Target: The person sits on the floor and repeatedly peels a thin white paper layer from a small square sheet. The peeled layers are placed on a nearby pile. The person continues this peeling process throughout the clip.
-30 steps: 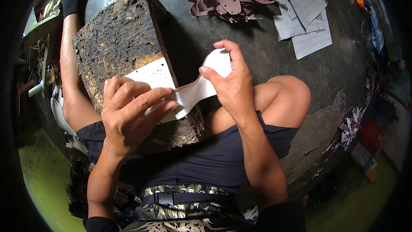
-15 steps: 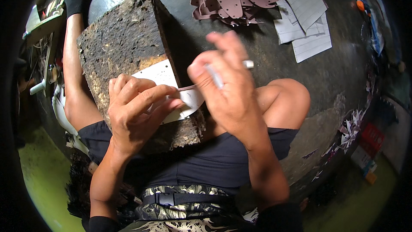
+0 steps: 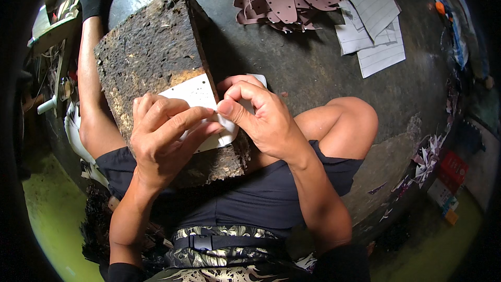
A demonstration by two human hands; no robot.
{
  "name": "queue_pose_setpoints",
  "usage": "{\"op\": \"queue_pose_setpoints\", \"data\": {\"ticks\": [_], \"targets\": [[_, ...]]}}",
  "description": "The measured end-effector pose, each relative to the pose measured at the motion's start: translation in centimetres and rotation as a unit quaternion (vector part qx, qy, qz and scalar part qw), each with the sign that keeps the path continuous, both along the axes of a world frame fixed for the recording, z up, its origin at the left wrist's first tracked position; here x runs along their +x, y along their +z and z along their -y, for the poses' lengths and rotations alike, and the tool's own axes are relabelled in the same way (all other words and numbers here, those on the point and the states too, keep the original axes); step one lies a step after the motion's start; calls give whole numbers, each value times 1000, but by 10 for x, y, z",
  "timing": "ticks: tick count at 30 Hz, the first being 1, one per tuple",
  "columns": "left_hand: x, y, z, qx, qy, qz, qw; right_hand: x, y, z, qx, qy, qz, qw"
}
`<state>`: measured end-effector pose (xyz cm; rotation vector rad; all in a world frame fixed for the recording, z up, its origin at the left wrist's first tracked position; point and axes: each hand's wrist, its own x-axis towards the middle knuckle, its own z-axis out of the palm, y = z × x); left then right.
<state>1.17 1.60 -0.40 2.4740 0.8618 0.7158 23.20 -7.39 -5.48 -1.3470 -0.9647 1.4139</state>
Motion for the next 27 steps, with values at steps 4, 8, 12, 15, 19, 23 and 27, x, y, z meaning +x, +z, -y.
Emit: {"op": "queue_pose_setpoints", "data": {"ticks": [4,8,12,15,19,23,27], "targets": [[-1,0,1,20,-6,3,1000,-2,2,0,2,-11,3,1000],[-1,0,2,40,-13,-3,999,-2,2,1,3,-16,18,1000],[-3,3,1,41,-20,-24,999,-2,7,0,23,-29,58,998],[-5,9,2,30,-28,-55,998,3,13,-2,46,-23,116,992],[-2,10,3,38,-31,-64,997,9,20,0,57,-19,184,981],[2,14,11,6,-1,-89,996,10,30,5,40,-59,251,965],[10,33,36,-220,14,-8,975,-3,53,12,6,-216,100,971]]}}
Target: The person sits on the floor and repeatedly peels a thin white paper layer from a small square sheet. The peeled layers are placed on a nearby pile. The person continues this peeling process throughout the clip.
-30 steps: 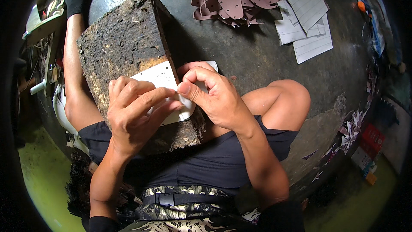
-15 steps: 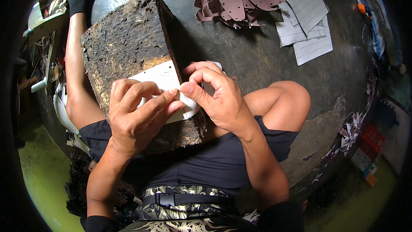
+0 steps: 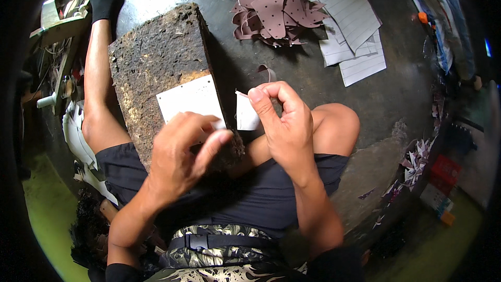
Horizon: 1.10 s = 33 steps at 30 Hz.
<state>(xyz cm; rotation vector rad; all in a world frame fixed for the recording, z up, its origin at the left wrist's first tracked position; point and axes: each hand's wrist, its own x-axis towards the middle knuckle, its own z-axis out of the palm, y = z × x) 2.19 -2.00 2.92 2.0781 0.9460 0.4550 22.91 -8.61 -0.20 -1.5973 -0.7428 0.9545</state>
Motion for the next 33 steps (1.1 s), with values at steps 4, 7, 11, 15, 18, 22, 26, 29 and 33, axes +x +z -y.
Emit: {"op": "queue_pose_setpoints", "data": {"ticks": [4,7,11,15,18,22,26,29,33], "targets": [[13,13,24,-195,46,121,972,-29,34,11,30,-31,-2,999],[8,21,27,-409,136,300,851,-35,59,16,78,-7,-142,987],[-27,57,9,-486,89,329,805,-33,89,16,77,72,-251,962],[-53,117,-15,-497,87,228,833,-34,109,13,31,145,-366,919],[-56,119,-48,-248,-63,38,966,-36,99,4,-9,207,-250,946],[-38,59,-57,-68,-88,-69,991,-34,52,-15,-101,168,-85,977],[-22,3,-49,50,-79,-20,995,-25,19,-14,-96,141,-67,983],[-19,-15,-41,98,-30,7,995,-17,6,-11,-50,153,-93,983],[-21,-25,-37,137,-27,17,990,-14,-5,-12,-32,136,-134,981]]}}
